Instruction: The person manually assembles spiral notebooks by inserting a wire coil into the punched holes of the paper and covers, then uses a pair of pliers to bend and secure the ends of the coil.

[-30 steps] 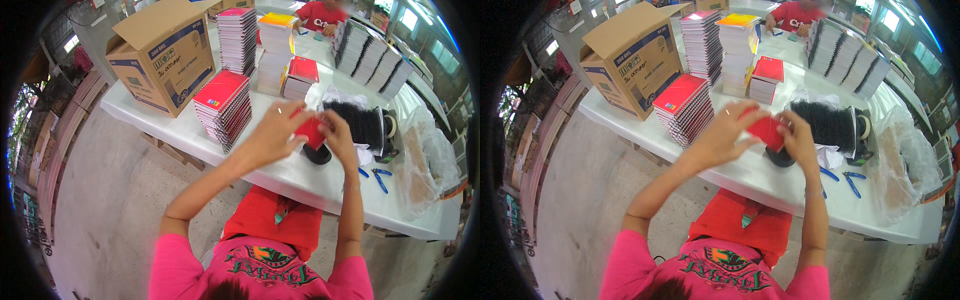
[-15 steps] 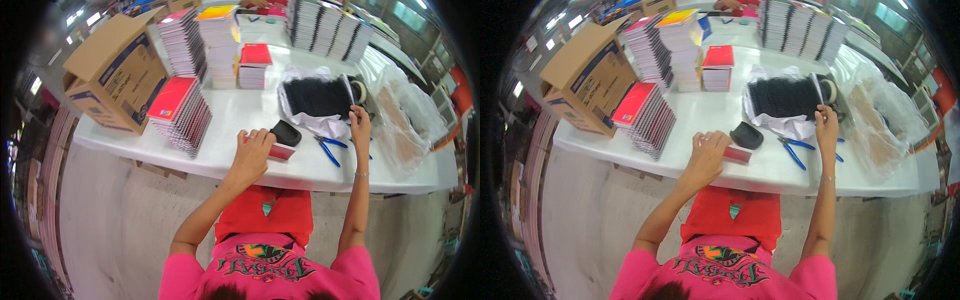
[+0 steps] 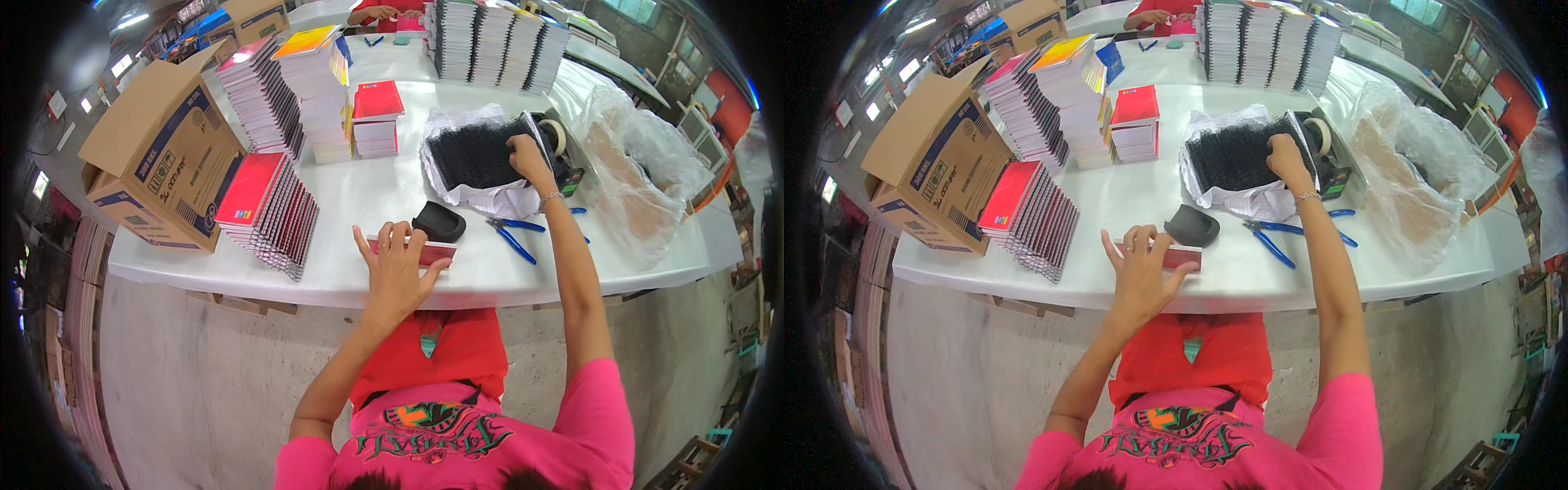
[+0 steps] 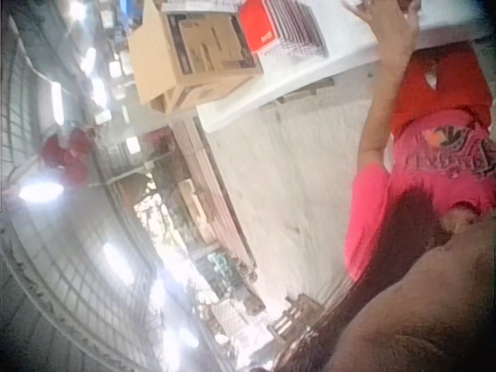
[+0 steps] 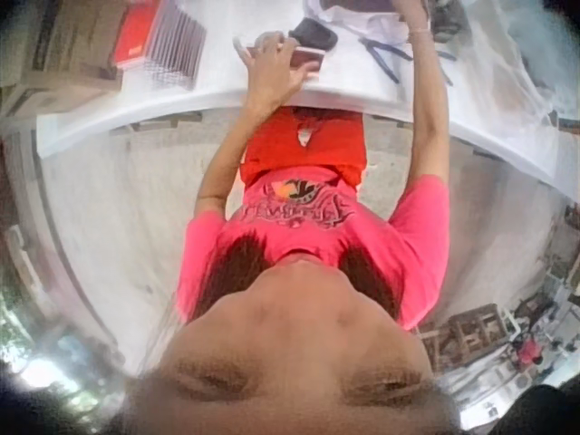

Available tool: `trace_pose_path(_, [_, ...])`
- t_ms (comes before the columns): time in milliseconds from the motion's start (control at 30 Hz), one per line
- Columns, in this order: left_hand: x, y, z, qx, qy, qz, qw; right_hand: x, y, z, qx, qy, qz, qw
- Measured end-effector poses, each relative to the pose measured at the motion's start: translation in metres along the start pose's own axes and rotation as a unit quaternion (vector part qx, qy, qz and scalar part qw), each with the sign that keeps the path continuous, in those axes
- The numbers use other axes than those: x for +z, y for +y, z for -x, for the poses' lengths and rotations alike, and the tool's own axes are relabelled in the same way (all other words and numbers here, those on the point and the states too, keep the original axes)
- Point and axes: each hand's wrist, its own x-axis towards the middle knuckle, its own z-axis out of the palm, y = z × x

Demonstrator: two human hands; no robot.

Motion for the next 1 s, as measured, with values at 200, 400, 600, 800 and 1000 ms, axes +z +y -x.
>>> trace_pose_path(200, [0.014, 0.014, -0.001, -0.070, 0.066, 0.000, 0.995, -0.053, -0.044, 0.004, 0.068, -0.022, -0.130, 0.989])
trace_pose_path(400, [0.026, 0.010, -0.007, -0.065, 0.111, 0.010, 0.992, -0.084, -0.110, 0.086, -0.050, -0.078, -0.349, 0.933])
trace_pose_path(600, [0.027, 0.008, -0.009, -0.057, 0.102, 0.000, 0.993, -0.104, -0.154, 0.139, 0.040, -0.157, -0.331, 0.930])
trace_pose_path(800, [0.028, 0.011, -0.010, -0.071, 0.088, 0.008, 0.994, -0.096, -0.160, 0.151, 0.032, -0.105, -0.376, 0.920])
trace_pose_path(1000, [0.024, 0.013, -0.010, -0.070, 0.074, 0.011, 0.995, -0.096, -0.168, 0.154, 0.026, -0.114, -0.384, 0.916])
